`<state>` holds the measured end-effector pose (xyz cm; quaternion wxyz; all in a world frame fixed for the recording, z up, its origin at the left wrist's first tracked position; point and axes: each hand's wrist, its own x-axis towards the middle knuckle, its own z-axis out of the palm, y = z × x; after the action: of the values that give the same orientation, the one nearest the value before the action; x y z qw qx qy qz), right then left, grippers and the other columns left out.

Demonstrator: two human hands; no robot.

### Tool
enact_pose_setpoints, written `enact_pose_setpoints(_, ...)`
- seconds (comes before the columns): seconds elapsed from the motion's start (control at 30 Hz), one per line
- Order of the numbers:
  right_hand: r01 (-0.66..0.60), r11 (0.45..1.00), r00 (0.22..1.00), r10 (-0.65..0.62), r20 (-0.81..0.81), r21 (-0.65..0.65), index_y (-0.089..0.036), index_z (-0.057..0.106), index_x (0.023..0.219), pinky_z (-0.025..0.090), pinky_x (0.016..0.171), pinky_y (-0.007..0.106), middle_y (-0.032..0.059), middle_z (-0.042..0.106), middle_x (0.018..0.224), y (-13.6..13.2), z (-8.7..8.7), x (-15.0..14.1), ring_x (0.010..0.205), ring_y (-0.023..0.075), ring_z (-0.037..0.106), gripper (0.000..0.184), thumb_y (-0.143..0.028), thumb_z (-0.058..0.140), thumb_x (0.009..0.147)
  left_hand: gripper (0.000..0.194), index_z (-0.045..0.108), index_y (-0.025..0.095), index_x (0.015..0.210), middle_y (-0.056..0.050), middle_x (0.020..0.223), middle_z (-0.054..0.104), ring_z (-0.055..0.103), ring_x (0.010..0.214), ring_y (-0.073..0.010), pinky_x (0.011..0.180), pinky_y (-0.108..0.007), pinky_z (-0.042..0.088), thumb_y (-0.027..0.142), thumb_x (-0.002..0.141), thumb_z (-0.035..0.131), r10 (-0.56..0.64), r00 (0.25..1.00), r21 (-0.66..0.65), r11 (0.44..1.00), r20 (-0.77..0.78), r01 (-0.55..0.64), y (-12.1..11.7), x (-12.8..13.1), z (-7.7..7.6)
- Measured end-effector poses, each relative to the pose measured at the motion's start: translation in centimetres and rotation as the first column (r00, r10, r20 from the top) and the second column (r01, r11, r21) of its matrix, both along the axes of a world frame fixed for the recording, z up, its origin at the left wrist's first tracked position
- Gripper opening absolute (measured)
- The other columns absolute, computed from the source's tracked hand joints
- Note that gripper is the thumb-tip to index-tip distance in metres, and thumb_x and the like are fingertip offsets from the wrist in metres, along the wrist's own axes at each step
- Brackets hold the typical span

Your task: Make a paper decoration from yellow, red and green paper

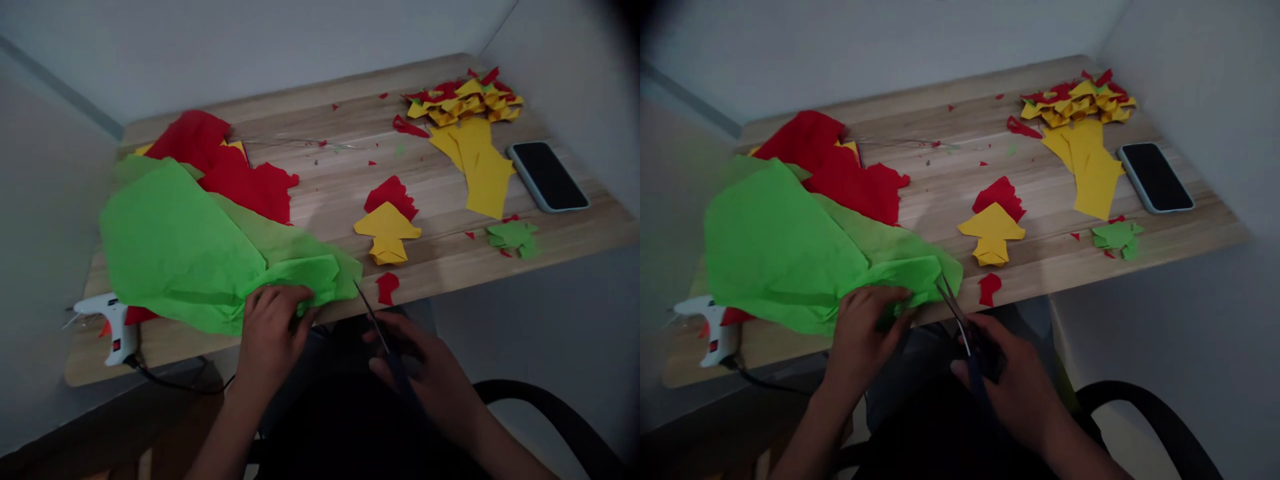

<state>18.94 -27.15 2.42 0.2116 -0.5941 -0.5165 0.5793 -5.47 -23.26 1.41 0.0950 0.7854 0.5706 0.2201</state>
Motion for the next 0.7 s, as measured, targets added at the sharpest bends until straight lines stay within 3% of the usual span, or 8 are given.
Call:
enact_pose_setpoints(0.13, -0.002, 0.998, 0.997, -0.003, 0.072, 0.070, -0.030, 0.059, 0.126, 0.055, 0.087, 0.039, 0.0036, 0.073, 0.106, 0.4, 0.4, 0.4, 0.099, 0.0243, 0.070, 0.049, -0.038, 0.072, 0.079, 0.013, 0.066, 0.026, 0.098, -0.001, 0.098, 0.076, 0.065, 0.096, -0.0213, 0.098, -0.044, 0.039, 0.017, 0.090, 0.060, -0.089, 0.996, -0.003, 0.996, -0.015, 0.089, -0.2, 0.0, 0.0)
enact_pose_setpoints(0.33, -0.027, 0.998, 0.993, 0.020, 0.116, 0.062, -0.030, 0.059, 0.125, 0.055, 0.086, 0.039, 0.0041, 0.074, 0.105, -0.2, 0.3, 0.4, 0.097, 0.0246, 0.070, 0.047, -0.038, 0.072, 0.080, 0.026, 0.068, 0.026, 0.111, -0.003, 0.104, 0.075, 0.064, 0.099, -0.0210, 0.100, -0.044, 0.039, 0.015, 0.093, 0.053, -0.151, 0.988, 0.002, 0.989, -0.034, 0.151, -0.6, 0.0, -0.7)
enact_pose_setpoints(0.43, -0.042, 0.998, 0.995, 0.036, 0.095, 0.052, -0.030, 0.059, 0.126, 0.055, 0.086, 0.037, 0.0040, 0.074, 0.105, -0.6, 0.1, 0.3, 0.098, 0.0239, 0.070, 0.048, -0.037, 0.071, 0.080, 0.025, 0.067, 0.024, 0.112, -0.004, 0.097, 0.075, 0.064, 0.090, -0.0203, 0.096, -0.042, 0.041, 0.016, 0.094, 0.052, -0.090, 0.996, 0.037, 0.995, -0.022, 0.091, -0.5, 0.3, -1.2)
enact_pose_setpoints(0.53, -0.036, 0.997, 0.996, 0.030, 0.085, 0.066, -0.029, 0.058, 0.126, 0.054, 0.086, 0.037, 0.0046, 0.073, 0.107, -0.7, 0.0, 0.3, 0.099, 0.0235, 0.069, 0.048, -0.037, 0.071, 0.081, 0.012, 0.068, 0.022, 0.094, -0.001, 0.086, 0.075, 0.064, 0.083, -0.0184, 0.095, -0.041, 0.040, 0.018, 0.093, 0.057, -0.030, 1.000, 0.074, 0.997, 0.003, 0.029, -0.2, 0.7, -1.4)
enact_pose_setpoints(0.7, -0.037, 0.996, 0.996, 0.029, 0.086, 0.085, -0.028, 0.061, 0.124, 0.054, 0.084, 0.038, 0.0054, 0.074, 0.103, -0.7, 0.1, 0.5, 0.095, 0.0242, 0.070, 0.046, -0.037, 0.071, 0.079, 0.008, 0.069, 0.027, 0.094, 0.003, 0.093, 0.077, 0.064, 0.088, -0.0180, 0.098, -0.042, 0.036, 0.021, 0.090, 0.065, -0.071, 0.997, 0.102, 0.992, -0.025, 0.073, -0.2, 0.9, -1.2)
